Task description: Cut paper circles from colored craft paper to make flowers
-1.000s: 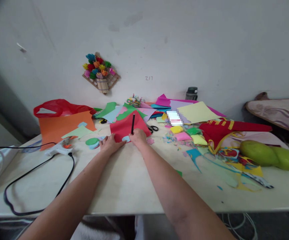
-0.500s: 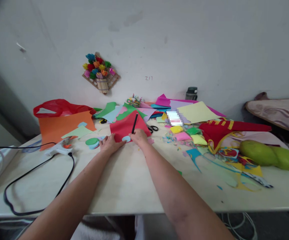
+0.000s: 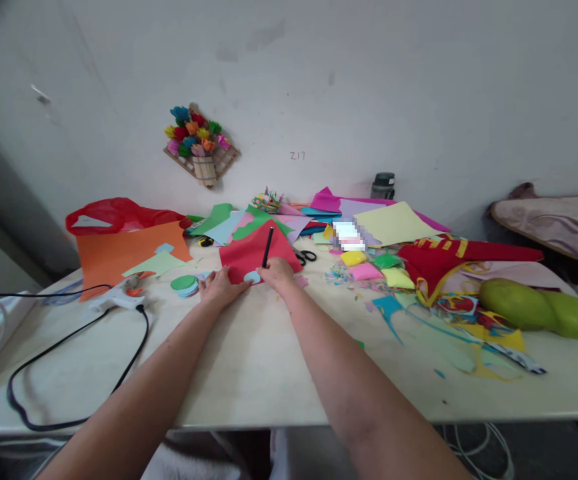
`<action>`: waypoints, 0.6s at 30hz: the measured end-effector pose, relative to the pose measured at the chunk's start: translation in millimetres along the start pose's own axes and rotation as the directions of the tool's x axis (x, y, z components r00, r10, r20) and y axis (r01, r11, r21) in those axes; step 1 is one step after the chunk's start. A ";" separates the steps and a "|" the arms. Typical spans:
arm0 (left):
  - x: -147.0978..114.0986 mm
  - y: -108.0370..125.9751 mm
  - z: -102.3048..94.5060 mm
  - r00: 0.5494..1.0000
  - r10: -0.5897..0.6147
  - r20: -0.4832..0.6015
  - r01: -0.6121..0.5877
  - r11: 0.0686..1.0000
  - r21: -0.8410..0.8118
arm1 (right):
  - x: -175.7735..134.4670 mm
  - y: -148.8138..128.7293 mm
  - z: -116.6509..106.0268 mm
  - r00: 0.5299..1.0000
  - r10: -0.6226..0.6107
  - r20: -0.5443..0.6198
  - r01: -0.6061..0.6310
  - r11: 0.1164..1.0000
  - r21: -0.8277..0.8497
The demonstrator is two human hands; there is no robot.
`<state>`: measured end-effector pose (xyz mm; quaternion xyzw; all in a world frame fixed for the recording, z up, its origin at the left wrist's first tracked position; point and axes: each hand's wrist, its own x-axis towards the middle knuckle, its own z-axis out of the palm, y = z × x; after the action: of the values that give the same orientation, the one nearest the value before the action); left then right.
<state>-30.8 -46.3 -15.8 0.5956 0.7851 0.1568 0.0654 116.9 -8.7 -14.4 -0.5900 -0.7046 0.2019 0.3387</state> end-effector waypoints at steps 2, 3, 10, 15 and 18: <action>0.0 0.0 0.0 1.000 -0.002 -0.003 0.002 1.000 0.003 | 0.6 0.7 0.6 1.000 -0.002 -0.005 0.002 1.000 0.008; 0.0 0.0 0.0 1.000 -0.003 -0.003 0.003 1.000 0.006 | 0.9 1.1 0.8 1.000 -0.003 -0.007 0.003 1.000 0.013; 0.3 0.2 0.1 1.000 -0.004 0.003 0.004 1.000 0.021 | 3.0 3.5 1.8 1.000 -0.011 -0.027 0.011 1.000 0.012; 2.2 -0.8 1.7 1.000 -0.001 0.005 0.001 1.000 0.016 | 5.4 5.5 3.4 0.997 -0.017 -0.076 0.016 1.000 -0.018; 2.8 -1.5 2.7 1.000 -0.005 0.001 0.005 1.000 0.013 | 5.5 4.6 2.0 0.990 -0.017 -0.141 0.014 1.000 -0.025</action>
<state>-32.2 -43.6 -18.6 0.5942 0.7875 0.1512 0.0621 118.3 -2.2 -17.6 -0.6014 -0.6857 0.1484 0.3823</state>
